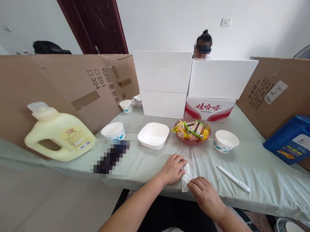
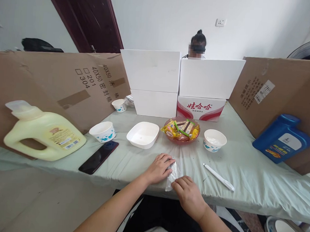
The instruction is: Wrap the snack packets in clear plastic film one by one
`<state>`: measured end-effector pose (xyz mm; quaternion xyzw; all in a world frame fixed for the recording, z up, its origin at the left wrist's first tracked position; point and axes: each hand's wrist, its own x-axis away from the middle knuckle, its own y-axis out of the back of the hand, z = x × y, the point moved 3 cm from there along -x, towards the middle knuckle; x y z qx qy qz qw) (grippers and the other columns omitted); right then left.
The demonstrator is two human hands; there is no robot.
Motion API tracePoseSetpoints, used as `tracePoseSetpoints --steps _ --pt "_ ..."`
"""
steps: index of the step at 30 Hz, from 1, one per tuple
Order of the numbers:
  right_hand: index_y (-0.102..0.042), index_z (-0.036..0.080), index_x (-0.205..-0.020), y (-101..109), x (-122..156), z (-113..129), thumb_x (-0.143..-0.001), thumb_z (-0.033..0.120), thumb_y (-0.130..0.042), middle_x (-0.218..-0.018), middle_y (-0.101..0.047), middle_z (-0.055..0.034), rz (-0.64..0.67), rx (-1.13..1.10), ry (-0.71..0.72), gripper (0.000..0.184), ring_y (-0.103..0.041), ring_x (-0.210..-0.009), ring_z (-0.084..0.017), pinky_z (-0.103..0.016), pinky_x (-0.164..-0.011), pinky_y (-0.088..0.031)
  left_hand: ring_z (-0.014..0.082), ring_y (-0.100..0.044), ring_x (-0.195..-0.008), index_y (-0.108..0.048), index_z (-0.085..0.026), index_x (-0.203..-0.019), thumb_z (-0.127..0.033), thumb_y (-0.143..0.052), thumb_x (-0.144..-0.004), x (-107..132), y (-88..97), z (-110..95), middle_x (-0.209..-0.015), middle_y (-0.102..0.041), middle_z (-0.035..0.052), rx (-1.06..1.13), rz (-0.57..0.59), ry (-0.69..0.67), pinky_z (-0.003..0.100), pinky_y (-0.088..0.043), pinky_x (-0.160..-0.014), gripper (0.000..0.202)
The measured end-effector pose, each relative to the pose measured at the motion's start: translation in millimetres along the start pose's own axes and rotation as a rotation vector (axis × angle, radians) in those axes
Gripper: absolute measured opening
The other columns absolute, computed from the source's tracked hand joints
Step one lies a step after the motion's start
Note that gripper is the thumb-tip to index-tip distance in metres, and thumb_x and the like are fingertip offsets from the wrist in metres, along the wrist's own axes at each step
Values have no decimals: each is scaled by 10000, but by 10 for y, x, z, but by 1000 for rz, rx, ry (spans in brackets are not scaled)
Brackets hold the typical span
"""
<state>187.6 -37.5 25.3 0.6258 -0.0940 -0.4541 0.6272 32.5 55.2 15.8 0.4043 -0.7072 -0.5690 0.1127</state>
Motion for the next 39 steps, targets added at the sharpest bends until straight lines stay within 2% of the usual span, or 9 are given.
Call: tracePoseSetpoints --steps 3,8,15,18,21,25,30,36,39 --pt "-604 197 -1059 18 -173 -150 -945 125 -354 -899 -665 -56 49 10 -64 284 -600 -835 -169 -309 -787 -445 259 -447 -1166 -485 -217 -1313 -211 -559 -848 -2 -19 35 -1229 -562 84 39 -17 17 460 -377 -1017 471" --pt "-611 203 -1078 -118 -518 -481 -958 173 -359 -885 -668 -49 121 153 -295 281 -611 -777 -160 -282 -722 -405 251 -460 -1156 -276 -180 -1449 -74 -488 -791 7 -31 87 -1220 -580 101 112 -38 39 456 -391 -1019 699" --pt "-614 188 -1028 -329 -671 -625 -931 184 -435 -901 -651 -66 111 237 -360 204 -572 -868 -198 -309 -766 -349 259 -484 -1125 -220 -149 -1470 -49 -446 -791 11 -87 140 -1218 -562 133 129 -88 30 480 -409 -1008 722" --pt "-605 192 -1056 -364 -635 -610 -931 209 -453 -938 -636 -73 94 255 -376 197 -547 -909 -213 -322 -792 -336 250 -500 -1119 -312 -174 -1420 -59 -421 -818 25 -34 128 -1206 -561 125 158 -171 43 476 -427 -989 623" --pt "-600 199 -1070 -390 -619 -599 -927 212 -465 -950 -632 -66 82 258 -381 196 -538 -926 -213 -324 -804 -331 255 -496 -1143 -532 -197 -1209 -152 -448 -886 45 50 72 -1188 -575 111 151 -240 -5 469 -409 -1001 336" --pt "-601 211 -1049 -366 -624 -661 -917 220 -478 -930 -627 -58 58 265 -401 181 -534 -913 -215 -329 -803 -341 240 -532 -1098 -629 -206 -854 -207 -573 -866 27 52 1 -1014 -644 58 116 -132 -78 414 -412 -972 58" --pt "-603 159 -1015 -156 -571 -791 -888 136 -439 -981 -610 -125 -40 310 -501 209 -518 -955 -254 -377 -827 -372 223 -559 -1005 -615 -208 -799 -196 -628 -806 -17 45 13 -976 -627 48 120 -87 11 395 -418 -934 19" --pt "-601 201 -1034 -154 -525 -452 -870 101 -486 -1079 -620 -60 57 34 -157 224 -525 -1051 -190 -319 -924 -424 232 -542 -1019 -576 -201 -818 -122 -612 -737 0 81 6 -1010 -610 56 174 -118 22 392 -442 -926 119" --pt "-620 202 -967 -200 -519 -352 -880 92 -485 -1014 -635 -46 112 21 -186 195 -547 -980 -185 -311 -888 -442 239 -534 -1034 -573 -204 -813 -56 -551 -714 28 78 12 -998 -614 60 170 -179 51 404 -451 -934 179"
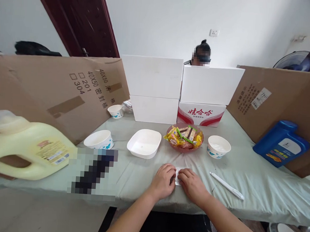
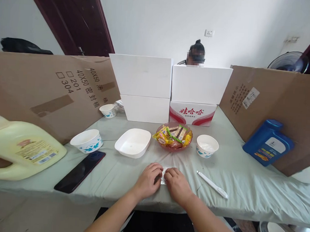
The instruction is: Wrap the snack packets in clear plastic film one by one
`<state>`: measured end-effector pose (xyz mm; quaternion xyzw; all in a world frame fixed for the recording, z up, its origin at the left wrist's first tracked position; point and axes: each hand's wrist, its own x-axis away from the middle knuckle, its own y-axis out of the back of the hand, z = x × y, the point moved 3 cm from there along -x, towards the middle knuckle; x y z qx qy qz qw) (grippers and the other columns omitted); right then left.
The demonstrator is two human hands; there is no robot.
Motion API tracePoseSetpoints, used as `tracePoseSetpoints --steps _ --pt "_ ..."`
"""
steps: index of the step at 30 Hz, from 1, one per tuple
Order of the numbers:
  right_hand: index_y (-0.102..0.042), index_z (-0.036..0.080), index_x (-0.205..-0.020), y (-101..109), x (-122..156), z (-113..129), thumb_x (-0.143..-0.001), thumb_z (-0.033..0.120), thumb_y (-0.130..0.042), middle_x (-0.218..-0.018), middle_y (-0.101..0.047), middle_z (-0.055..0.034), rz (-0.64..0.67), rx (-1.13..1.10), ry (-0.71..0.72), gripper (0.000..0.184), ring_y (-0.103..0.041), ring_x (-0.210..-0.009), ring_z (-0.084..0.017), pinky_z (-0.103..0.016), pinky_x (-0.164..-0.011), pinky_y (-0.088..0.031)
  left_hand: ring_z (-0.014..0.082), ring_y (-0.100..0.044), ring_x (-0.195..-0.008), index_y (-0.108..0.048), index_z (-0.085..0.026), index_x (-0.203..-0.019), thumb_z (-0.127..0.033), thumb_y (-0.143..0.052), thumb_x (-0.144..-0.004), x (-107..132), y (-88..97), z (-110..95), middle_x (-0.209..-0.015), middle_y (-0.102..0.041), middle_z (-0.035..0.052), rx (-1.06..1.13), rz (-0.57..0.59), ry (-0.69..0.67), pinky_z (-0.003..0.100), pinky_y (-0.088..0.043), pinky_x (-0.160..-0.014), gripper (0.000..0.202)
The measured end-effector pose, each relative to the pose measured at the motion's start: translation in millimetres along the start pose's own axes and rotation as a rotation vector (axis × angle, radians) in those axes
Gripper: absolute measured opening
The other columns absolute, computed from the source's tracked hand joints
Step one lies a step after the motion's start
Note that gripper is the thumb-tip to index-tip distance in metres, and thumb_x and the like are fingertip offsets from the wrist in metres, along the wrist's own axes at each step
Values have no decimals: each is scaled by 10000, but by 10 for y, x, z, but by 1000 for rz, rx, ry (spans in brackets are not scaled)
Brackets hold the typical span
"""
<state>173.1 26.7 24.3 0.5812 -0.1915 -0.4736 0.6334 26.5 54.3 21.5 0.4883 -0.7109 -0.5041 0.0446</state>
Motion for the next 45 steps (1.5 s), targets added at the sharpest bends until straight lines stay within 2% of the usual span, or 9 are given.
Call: tracePoseSetpoints --steps 6,9,11,15,20,25,31,38,45 --pt "-646 223 -886 126 61 -152 -862 70 -463 -873 -620 -24 126 84 -27 240 -557 -848 -167 -261 -742 -441 236 -551 -932 -558 -201 -774 -37 -483 -713 30 7 42 -918 -587 61 -55 -71 85 406 -488 -842 190" --pt "-654 225 -1027 555 26 -549 -877 64 -397 -992 -634 -51 -9 100 -158 339 -574 -939 -156 -254 -808 -444 243 -551 -930 -559 -202 -791 -73 -499 -745 31 -2 52 -936 -585 68 -73 -66 75 418 -491 -839 150" --pt "-645 215 -1098 923 -48 -935 -916 125 -380 -1119 -621 -80 -63 208 -409 334 -546 -1076 -180 -279 -892 -427 245 -548 -931 -556 -203 -800 -83 -509 -753 30 -16 65 -947 -584 69 -75 -67 74 423 -488 -838 137" --pt "-638 196 -1144 1351 -299 -1604 -912 176 -445 -1146 -618 -106 151 280 -720 303 -569 -1071 -237 -345 -852 -458 247 -540 -941 -546 -201 -806 -81 -514 -765 19 -42 86 -963 -581 65 -79 -54 81 421 -481 -834 132" --pt "-601 165 -1118 1100 -570 -1976 -897 356 -590 -1110 -620 -57 588 132 -771 292 -614 -934 -176 -372 -809 -527 250 -542 -925 -541 -202 -799 -80 -523 -755 22 -35 77 -949 -583 67 -85 -39 105 419 -482 -826 131" --pt "-569 171 -1182 849 -639 -2070 -904 382 -577 -1187 -587 -73 703 102 -847 348 -598 -1006 -199 -400 -845 -521 250 -539 -928 -540 -201 -800 -78 -528 -750 21 -40 78 -950 -580 69 -82 -35 112 415 -479 -824 133" --pt "-566 167 -1182 967 -614 -2067 -906 380 -575 -1180 -589 -69 666 91 -793 349 -600 -1000 -199 -408 -844 -522 240 -531 -924 -541 -188 -791 -63 -505 -759 1 -34 73 -939 -573 70 -74 -7 126 408 -469 -826 133" --pt "-636 195 -1062 1331 -400 -1747 -959 347 -421 -1095 -632 -89 371 242 -688 282 -601 -977 -197 -333 -818 -454 237 -520 -934 -548 -183 -801 -69 -505 -774 0 -18 66 -943 -569 67 -46 2 131 408 -453 -839 125" --pt "-614 213 -1127 1115 -78 -1396 -931 323 -404 -1135 -621 -99 216 371 -643 308 -635 -936 -213 -286 -710 -418 237 -516 -933 -558 -188 -796 -74 -528 -760 -12 -13 61 -942 -569 61 -44 -13 128 397 -447 -835 123"
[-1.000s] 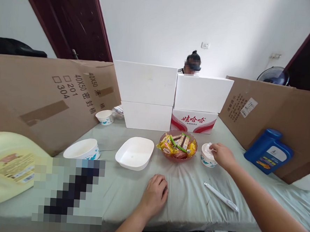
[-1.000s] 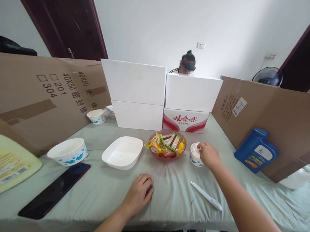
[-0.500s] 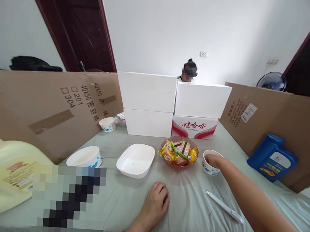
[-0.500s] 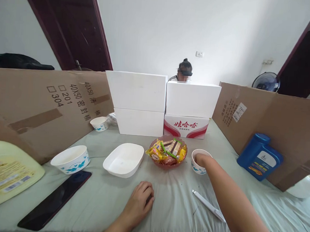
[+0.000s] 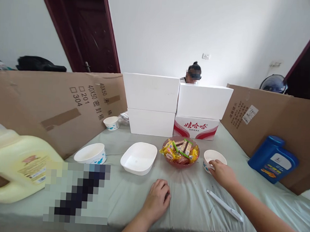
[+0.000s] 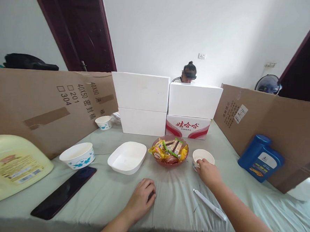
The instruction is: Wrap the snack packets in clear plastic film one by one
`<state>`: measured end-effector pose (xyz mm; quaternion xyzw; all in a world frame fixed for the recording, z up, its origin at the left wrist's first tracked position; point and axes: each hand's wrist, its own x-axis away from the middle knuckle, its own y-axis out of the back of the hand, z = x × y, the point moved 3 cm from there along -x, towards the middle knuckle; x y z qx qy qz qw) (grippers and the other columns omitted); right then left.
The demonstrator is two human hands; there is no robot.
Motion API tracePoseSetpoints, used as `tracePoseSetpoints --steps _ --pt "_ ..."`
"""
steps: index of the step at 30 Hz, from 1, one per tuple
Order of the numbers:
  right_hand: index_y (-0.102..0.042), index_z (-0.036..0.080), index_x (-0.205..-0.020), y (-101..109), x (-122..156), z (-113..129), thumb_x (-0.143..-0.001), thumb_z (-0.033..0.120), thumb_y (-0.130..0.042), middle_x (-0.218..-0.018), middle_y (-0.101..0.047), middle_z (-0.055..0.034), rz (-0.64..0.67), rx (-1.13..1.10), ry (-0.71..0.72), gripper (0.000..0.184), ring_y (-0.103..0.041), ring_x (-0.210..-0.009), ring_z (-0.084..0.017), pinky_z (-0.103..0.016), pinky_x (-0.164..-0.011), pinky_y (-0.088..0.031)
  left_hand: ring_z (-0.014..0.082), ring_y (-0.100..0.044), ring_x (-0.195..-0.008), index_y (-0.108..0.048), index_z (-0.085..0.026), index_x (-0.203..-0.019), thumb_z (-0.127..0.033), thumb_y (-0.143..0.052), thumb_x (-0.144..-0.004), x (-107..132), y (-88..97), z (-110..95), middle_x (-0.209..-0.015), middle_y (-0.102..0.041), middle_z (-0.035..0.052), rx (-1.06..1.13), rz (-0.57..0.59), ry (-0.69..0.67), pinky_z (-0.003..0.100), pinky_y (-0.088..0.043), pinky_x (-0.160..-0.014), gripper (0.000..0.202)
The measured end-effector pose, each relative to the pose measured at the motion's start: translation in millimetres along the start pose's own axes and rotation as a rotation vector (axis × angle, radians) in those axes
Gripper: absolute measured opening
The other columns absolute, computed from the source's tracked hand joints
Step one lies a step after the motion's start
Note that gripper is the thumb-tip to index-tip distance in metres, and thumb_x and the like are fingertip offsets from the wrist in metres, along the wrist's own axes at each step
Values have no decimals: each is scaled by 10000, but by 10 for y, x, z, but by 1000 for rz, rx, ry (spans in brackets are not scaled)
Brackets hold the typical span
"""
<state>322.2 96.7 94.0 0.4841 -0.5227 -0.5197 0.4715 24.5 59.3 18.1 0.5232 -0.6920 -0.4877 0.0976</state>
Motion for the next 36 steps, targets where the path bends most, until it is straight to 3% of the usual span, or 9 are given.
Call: tracePoseSetpoints --steps 4,8,12,15,18,21,24,27,36 --pt "-629 193 -1032 -50 -146 -132 -937 233 -343 -1056 -640 -105 -43 26 -31 304 -648 -886 -211 -289 -682 -424 230 -512 -939 -565 -184 -800 -70 -543 -756 8 -11 6 -948 -572 58 -4 -3 9 387 -441 -847 124" --pt "-545 171 -1231 -55 -252 -173 -931 236 -349 -1241 -563 -162 -131 34 -84 364 -643 -928 -249 -344 -691 -471 228 -507 -944 -568 -184 -802 -69 -554 -750 20 -31 22 -948 -574 55 -9 -14 25 382 -436 -854 126" --pt "-466 188 -1335 -132 -126 232 -943 292 -370 -1365 -489 -146 -329 -71 146 417 -614 -1048 -244 -356 -786 -513 227 -504 -946 -568 -184 -801 -71 -552 -747 22 -39 26 -946 -571 54 -2 -10 30 381 -436 -854 127" --pt "-479 201 -1331 -219 -19 683 -916 296 -447 -1385 -490 -128 -356 -169 395 427 -629 -1039 -243 -359 -795 -538 234 -503 -955 -570 -185 -804 -73 -540 -755 15 -23 14 -956 -568 60 1 -6 30 394 -436 -857 126" --pt "-516 185 -1294 -263 -33 973 -888 238 -494 -1388 -489 -131 -357 -211 442 411 -621 -1072 -252 -380 -840 -538 239 -508 -951 -568 -187 -804 -79 -532 -768 2 -2 1 -953 -567 66 7 0 19 403 -439 -850 120" --pt "-618 181 -1122 -286 -82 1041 -881 179 -492 -1373 -513 -126 -373 -207 419 272 -619 -1079 -240 -379 -897 -519 239 -515 -941 -563 -187 -792 -80 -522 -779 -9 6 4 -937 -569 67 11 5 2 401 -444 -842 115" --pt "-650 188 -974 -300 -45 952 -889 159 -480 -1363 -533 -104 -383 -198 411 193 -639 -1029 -213 -352 -894 -521 241 -522 -938 -558 -187 -781 -86 -509 -789 -13 -2 23 -931 -571 69 4 5 -12 403 -448 -834 113" --pt "-645 190 -959 -248 124 754 -907 176 -456 -1343 -550 -99 -398 -195 396 196 -639 -1036 -211 -340 -865 -534 244 -527 -939 -560 -187 -784 -97 -499 -799 -11 -14 42 -932 -575 72 2 6 -23 407 -451 -831 110" --pt "-627 226 -1006 38 1017 -45 -964 287 -361 -1225 -592 -93 -380 -218 305 276 -661 -942 -175 -306 -788 -551 237 -552 -908 -569 -195 -773 -118 -508 -794 -10 2 46 -911 -593 65 -9 -19 -66 396 -472 -809 101"
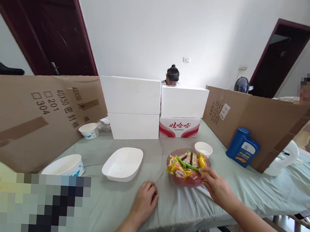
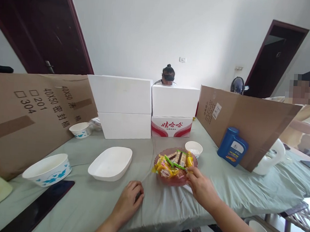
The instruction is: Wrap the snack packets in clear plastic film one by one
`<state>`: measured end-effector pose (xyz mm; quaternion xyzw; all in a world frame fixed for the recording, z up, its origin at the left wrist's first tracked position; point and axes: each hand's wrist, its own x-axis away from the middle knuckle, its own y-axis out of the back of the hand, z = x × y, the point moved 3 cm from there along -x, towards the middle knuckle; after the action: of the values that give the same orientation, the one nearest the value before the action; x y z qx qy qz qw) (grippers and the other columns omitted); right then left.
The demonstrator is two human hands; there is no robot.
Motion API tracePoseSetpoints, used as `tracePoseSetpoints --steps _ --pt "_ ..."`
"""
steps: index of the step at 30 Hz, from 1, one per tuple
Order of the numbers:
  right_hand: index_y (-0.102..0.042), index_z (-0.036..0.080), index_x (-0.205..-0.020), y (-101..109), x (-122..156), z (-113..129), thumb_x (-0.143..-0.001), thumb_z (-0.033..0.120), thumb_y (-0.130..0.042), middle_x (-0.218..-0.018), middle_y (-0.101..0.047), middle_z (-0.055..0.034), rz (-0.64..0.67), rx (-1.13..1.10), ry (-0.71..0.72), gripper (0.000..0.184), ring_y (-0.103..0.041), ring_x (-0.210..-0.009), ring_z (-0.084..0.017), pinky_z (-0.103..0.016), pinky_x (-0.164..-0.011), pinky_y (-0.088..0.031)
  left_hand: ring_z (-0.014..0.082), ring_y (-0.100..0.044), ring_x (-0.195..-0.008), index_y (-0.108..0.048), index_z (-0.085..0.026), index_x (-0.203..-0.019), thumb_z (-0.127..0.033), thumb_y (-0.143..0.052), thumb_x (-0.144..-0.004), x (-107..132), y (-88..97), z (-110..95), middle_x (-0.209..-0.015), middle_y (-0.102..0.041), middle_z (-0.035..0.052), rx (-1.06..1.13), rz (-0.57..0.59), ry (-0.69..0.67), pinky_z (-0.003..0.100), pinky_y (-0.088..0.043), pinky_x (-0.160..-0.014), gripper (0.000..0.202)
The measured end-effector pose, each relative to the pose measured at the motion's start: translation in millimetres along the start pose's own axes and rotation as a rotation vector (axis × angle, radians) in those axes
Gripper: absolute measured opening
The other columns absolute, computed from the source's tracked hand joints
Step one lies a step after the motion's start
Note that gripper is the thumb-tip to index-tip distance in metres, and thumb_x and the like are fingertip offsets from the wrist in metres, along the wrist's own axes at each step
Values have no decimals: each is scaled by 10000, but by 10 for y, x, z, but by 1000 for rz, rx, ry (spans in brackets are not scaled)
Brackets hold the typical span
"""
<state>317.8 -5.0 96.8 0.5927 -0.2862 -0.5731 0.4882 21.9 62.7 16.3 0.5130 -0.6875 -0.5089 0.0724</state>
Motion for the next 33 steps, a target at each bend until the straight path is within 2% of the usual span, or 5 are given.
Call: tracePoseSetpoints --steps 4,12,22,26,33 --pt "-642 229 -988 85 184 -319 -958 313 -350 -1213 -587 -98 -21 33 -102 305 -663 -890 -178 -325 -772 -553 234 -558 -897 -573 -196 -769 -120 -518 -788 0 -5 7 -902 -595 59 -17 -2 -12 390 -475 -805 95" --pt "-636 216 -973 105 153 -998 -937 307 -361 -1230 -549 -105 -43 111 -232 292 -646 -927 -198 -357 -803 -542 229 -566 -907 -578 -194 -776 -119 -514 -797 -8 4 2 -925 -599 56 -36 16 -12 376 -481 -799 101" --pt "-646 232 -959 107 988 -1125 -947 403 -362 -1139 -605 -100 -156 217 -298 332 -637 -957 -228 -382 -841 -529 231 -567 -890 -581 -202 -787 -158 -517 -814 11 -33 41 -928 -596 57 -51 1 -51 374 -487 -783 83" --pt "-652 216 -975 -26 737 -1077 -956 334 -343 -1042 -618 -96 -108 300 -357 331 -632 -889 -219 -376 -823 -513 229 -571 -888 -579 -209 -788 -159 -517 -812 22 -27 43 -930 -599 55 -50 -20 -71 367 -496 -777 83" --pt "-630 168 -1008 -262 -156 -1192 -961 270 -359 -1086 -573 -123 23 402 -502 293 -614 -945 -211 -301 -779 -463 230 -579 -908 -575 -214 -797 -154 -521 -813 38 -39 46 -952 -604 60 -52 -25 -63 364 -509 -791 82"
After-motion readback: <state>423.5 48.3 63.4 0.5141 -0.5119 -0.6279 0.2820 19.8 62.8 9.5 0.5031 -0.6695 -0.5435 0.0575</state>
